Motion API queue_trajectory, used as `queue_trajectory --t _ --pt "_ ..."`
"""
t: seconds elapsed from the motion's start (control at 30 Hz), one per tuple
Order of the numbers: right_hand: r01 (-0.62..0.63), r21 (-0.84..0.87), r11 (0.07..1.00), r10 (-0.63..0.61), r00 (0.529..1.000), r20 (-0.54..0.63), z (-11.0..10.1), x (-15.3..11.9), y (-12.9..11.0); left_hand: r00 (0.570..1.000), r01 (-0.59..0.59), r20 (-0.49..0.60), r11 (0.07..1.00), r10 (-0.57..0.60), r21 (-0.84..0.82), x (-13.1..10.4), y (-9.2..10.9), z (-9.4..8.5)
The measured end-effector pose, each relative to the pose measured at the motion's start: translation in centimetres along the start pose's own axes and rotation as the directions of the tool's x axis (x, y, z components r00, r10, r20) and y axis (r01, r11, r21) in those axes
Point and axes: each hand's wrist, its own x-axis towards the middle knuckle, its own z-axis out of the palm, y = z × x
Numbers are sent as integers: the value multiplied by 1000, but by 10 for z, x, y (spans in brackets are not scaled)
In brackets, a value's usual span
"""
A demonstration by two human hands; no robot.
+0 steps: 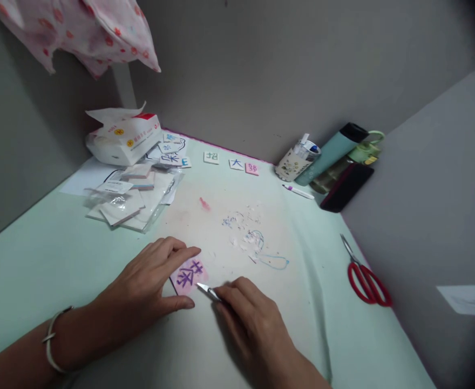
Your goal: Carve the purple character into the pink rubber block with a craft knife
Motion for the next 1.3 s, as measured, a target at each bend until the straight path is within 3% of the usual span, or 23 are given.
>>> queue_trajectory --t 0.3,0.53,1.3 --pt "65 -199 978 -87 991 -102 13 2 7 1000 12 -9 1000 -11 24 2 5 0" --pt "103 -296 950 -126 990 -61 10 3 5 999 -10 -30 999 12 51 0 7 1" --pt "101 -297 950 -116 993 -35 5 10 -3 999 -13 -44 996 17 93 -1 5 6"
